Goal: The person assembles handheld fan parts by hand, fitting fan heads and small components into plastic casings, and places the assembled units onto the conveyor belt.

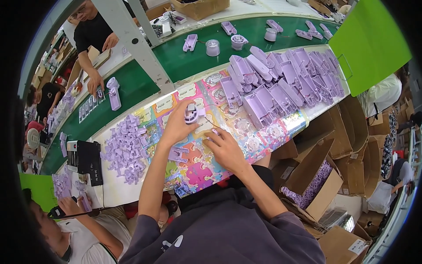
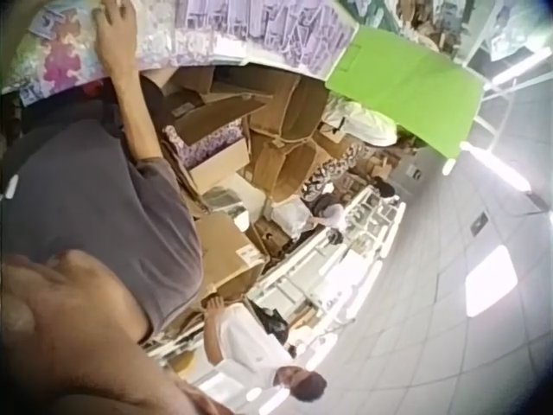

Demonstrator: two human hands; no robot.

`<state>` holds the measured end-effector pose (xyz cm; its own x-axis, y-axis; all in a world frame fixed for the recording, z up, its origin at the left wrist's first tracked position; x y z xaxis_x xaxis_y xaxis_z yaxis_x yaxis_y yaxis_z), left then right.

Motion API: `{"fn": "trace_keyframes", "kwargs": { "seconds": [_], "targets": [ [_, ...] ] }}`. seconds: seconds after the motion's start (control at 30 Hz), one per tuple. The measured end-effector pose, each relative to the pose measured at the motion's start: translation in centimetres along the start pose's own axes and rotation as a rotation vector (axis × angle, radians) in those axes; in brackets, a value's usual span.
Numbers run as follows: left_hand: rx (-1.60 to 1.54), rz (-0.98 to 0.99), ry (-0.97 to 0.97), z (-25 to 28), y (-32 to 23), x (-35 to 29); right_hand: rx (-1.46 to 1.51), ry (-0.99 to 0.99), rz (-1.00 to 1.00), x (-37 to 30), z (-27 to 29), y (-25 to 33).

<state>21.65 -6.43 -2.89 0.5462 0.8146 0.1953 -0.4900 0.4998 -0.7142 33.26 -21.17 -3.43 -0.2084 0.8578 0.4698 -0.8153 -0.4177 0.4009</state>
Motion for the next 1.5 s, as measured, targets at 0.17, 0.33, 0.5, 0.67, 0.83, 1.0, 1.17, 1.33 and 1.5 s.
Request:
{"fn": "trace_keyframes", "kwargs": {
  "seconds": [0.17, 0.33, 0.5, 0.67, 0.83, 1.0, 1.17, 1.33, 1.5],
  "targets": [
    [-0.109, 0.041, 0.003, 1.6, -1.1, -2.3, 0.284, -0.229, -0.217, -0.1, 3.5, 0.4],
    [-0.098, 0.080, 0.028, 3.0, -3.6, -4.9, 0.380, -0.304, -0.281, 1.7, 7.4, 0.4],
    [-0.053, -0.176, -0.081, 4.0, -7.6, -6.1, 0.284, -0.050, -0.142, 3.9, 6.9, 1.8],
    [-0.141, -0.088, -0.061, 3.5, -6.8, -6.7, 0.583, -0.005, -0.287, 3.5, 5.8, 1.3],
    [-0.193, -0.053, -0.101, 3.6, -7.2, -7.4, 0.536, 0.037, -0.252, 3.5, 5.5, 1.9],
    [-0.109, -0.145, -0.249, 3.5, -8.1, -8.6, 0.419, -0.161, -0.207, 3.3, 6.0, 3.0],
    [-0.056, -0.224, -0.398, 4.3, -9.5, -10.1, 0.539, -0.213, -0.356, 2.5, 6.3, 3.3],
    [-0.008, -0.347, -0.436, 4.5, -10.2, -11.6, 1.214, -0.148, -0.585, 0.9, 3.2, 2.0],
    [-0.562, -0.045, -0.133, 3.0, -8.8, -13.0, 0.785, -0.065, -0.445, -0.5, 5.9, 3.9]
  ]
}}
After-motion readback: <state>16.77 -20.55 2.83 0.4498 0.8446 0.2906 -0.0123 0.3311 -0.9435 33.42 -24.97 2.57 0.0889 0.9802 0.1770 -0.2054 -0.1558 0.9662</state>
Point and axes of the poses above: each hand's wrist, its own x-axis towards the middle knuckle, its own z-axis out of the back of the hand, y = z × x, the point moved 7 cm from there along x, towards the middle knuckle
